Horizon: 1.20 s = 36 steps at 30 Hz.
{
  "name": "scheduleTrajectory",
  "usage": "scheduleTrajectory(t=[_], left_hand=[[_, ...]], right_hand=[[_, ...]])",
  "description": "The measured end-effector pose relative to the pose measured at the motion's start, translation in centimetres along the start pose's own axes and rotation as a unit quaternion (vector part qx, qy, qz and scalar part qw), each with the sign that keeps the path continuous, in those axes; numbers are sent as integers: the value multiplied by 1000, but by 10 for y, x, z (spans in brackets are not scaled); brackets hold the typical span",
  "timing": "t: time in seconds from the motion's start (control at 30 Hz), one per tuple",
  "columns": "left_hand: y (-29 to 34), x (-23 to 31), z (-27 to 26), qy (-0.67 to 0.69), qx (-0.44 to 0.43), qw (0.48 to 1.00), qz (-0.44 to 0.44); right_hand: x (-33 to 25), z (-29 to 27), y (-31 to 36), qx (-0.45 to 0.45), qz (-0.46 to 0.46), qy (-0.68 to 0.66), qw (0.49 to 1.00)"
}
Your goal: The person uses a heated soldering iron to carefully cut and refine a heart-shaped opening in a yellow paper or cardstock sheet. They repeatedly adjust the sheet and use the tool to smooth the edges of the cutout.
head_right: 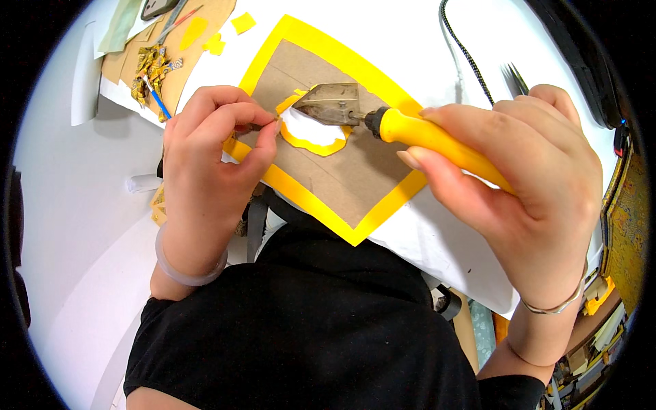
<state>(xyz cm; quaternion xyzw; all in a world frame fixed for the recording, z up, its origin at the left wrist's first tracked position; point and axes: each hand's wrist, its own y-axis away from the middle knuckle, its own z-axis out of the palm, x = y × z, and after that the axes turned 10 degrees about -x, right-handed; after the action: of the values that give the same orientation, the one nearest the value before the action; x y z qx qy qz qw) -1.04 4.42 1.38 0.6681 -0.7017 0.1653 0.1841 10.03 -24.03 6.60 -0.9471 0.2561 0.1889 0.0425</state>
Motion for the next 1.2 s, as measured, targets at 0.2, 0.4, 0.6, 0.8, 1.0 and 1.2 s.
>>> scheduleTrajectory(t=[0.2,0.4,0.6,0.8,1.0,1.2], left_hand=[[0,-5,2,24,5,1000,4],[1,-7,1,42,5,999,-8],[2,-2,2,32,6,999,-9],[4,3,2,-23,12,1000,-6],[4,2,1,-35,7,999,1],[3,-5,2,31,5,999,1]], right_hand=[[0,0,0,0,1,-3,1000],[-1,-1,-2,-5,-3,0,1000],[-1,-1,-2,-4,-4,2,1000],[-1,-2,-1,-7,6,2,1000],[-2,-3,-1,-12,8,0,1000],[0,-1,0,-9,7,2,1000]])
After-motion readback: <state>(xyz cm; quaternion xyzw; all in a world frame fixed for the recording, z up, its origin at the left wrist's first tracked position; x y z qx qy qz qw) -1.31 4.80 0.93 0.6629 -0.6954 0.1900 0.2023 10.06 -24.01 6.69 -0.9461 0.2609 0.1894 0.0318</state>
